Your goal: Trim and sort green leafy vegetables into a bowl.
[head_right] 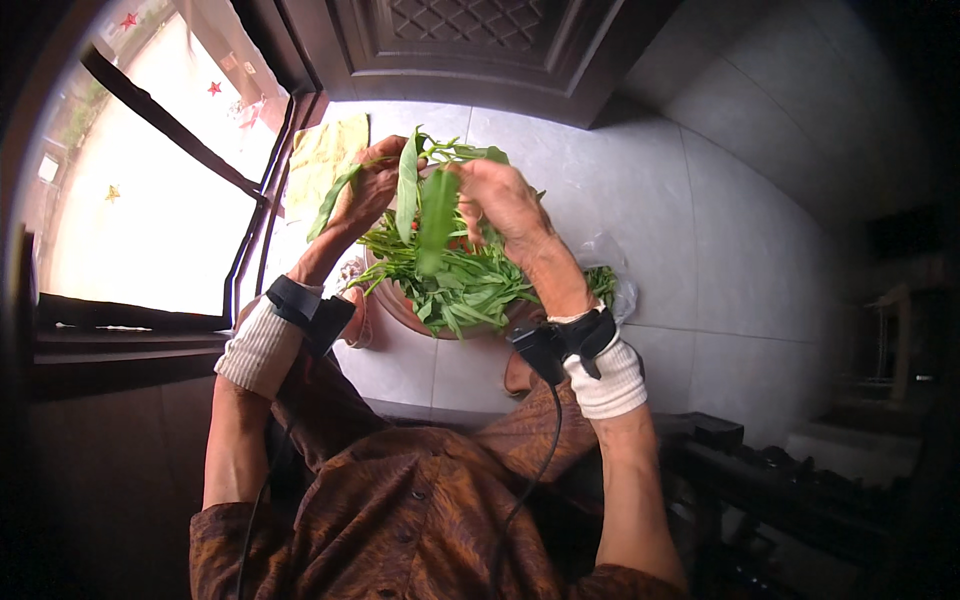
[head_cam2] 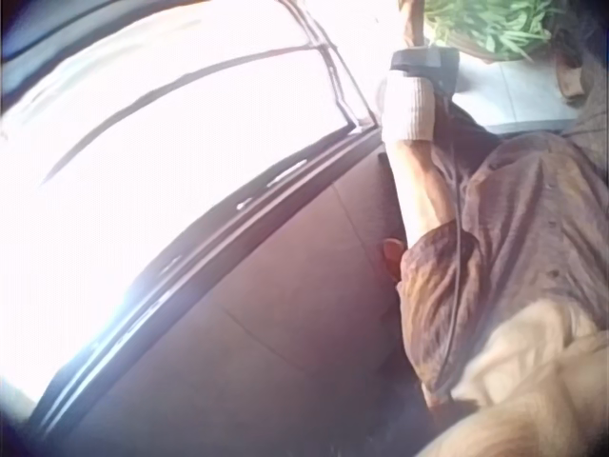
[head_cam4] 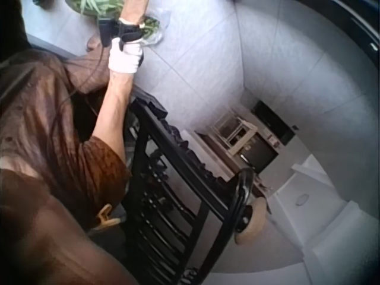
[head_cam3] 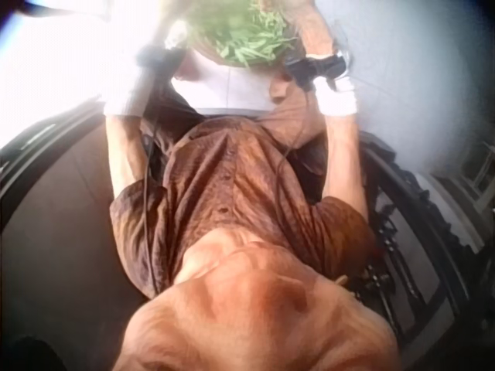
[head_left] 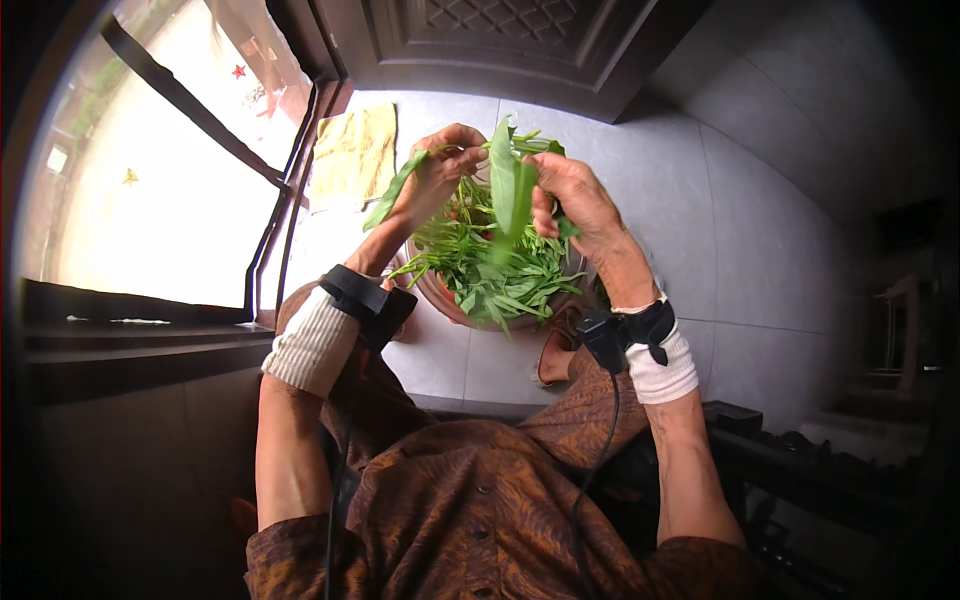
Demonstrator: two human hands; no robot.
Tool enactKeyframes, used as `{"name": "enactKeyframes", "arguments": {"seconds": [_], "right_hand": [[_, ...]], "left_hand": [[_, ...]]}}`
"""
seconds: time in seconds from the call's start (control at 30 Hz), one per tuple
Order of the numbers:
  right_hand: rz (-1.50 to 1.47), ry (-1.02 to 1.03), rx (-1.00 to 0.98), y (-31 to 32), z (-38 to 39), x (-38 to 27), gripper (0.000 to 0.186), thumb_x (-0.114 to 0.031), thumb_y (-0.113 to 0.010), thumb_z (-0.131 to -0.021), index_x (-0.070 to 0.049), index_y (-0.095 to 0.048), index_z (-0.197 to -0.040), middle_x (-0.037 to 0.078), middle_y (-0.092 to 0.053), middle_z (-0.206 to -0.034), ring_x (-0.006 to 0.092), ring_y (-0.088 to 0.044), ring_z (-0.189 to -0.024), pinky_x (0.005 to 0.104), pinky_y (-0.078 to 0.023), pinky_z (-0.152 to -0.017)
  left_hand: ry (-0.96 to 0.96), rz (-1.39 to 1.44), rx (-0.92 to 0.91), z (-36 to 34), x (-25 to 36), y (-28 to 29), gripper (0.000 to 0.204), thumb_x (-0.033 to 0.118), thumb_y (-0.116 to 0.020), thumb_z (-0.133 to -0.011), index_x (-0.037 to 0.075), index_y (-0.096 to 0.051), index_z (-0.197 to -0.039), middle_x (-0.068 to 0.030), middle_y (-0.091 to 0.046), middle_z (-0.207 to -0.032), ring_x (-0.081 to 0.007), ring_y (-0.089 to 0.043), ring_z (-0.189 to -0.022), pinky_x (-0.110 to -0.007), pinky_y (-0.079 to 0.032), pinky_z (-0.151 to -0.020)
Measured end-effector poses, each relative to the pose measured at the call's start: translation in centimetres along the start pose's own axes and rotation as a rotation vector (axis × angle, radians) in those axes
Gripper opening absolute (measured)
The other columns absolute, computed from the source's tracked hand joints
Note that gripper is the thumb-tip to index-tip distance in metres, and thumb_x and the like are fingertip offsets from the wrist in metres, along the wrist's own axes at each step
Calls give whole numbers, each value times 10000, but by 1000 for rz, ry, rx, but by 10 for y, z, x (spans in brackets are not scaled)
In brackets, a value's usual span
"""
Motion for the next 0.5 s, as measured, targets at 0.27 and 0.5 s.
{"name": "enactKeyframes", "arguments": {"seconds": [0.27, 0.5], "right_hand": [[-401, -86, -49, -8, 0, 1, 264, -267, -510, -874, -16, -581, -917, -1, -490, -601, 72, -424, -419, 205, -328, -358], [-486, -40, -59, -21, -1, 7, 194, -222, -541, -846, -41, -543, -776, 5, -492, -566, 79, -415, -387, 209, -299, -336]], "left_hand": [[-7, -117, 2, 0, -5, -2, 155, 155, -604, -859, 19, -544, -901, 0, -547, -770, -82, -508, -700, -222, -424, -623], [-69, -277, 31, 4, 0, -4, 125, 136, -555, -883, 26, -520, -934, 12, -534, -810, -61, -491, -741, -203, -420, -662]]}}
Point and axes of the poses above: each hand's wrist, its own z-axis away from the middle knuckle, its own y-axis out of the back of the hand, x = y × z, the point moved 3 cm from there along -z, towards the middle knuckle
